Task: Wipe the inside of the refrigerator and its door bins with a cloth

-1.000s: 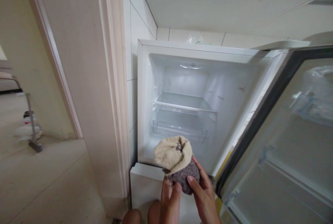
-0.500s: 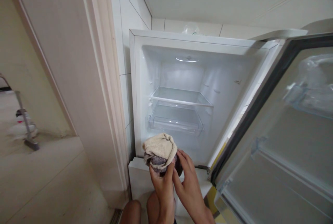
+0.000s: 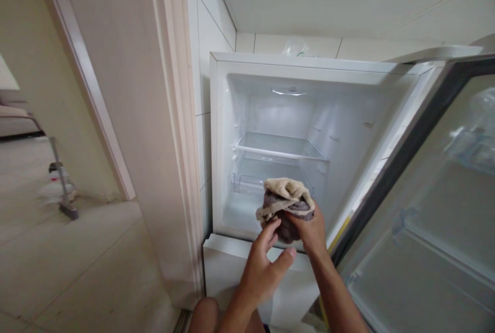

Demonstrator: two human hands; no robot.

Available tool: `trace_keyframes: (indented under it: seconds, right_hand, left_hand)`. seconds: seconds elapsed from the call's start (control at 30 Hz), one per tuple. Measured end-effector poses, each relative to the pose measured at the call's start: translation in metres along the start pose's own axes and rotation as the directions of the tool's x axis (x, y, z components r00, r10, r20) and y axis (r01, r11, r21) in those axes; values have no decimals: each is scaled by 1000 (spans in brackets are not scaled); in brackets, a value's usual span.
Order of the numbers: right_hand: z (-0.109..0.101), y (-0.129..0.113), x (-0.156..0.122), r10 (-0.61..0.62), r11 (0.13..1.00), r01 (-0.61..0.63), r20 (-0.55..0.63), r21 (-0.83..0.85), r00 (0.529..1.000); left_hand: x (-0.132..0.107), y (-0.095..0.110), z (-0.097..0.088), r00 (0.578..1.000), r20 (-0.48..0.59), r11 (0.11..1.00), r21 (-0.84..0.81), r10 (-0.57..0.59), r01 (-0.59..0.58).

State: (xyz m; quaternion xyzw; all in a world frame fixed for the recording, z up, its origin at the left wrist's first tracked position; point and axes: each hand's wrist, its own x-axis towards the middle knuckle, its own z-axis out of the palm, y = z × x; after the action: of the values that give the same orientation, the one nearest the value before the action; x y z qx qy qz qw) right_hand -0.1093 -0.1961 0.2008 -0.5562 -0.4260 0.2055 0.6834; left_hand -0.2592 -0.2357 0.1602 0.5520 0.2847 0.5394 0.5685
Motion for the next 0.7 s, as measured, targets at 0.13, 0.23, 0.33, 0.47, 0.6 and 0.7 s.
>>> trace_keyframes:
  seconds: [0.13,0.23,0.33,0.47,0.6,0.7]
  right_hand:
    - [9,-12,46,-52,998,57,-172,23,984]
    - [22,-20,80,16,990,-2,-96,141,995]
    - [42,-20,103,192,917,-228,138,328,972]
    - [72,-9,111,272,853,-411,399,321,876]
    - [101,9,121,147,961,-226,404,157,903]
    - [128,21,140,34,999,-18,359,-47,933]
  left_hand:
    - [29,8,-49,941,-276,957,262,199,-125]
    - [71,15,-93,738,-497,813,570,456,-119]
    - [116,21,-123,732,-449,689,724,513,-38]
    - [164,22,-139,783,-413,658,753,465,7]
    - [192,17,-151,837,-417,751,660,353,13]
    - [199,6,-159,856,-401,788,616,327,-13]
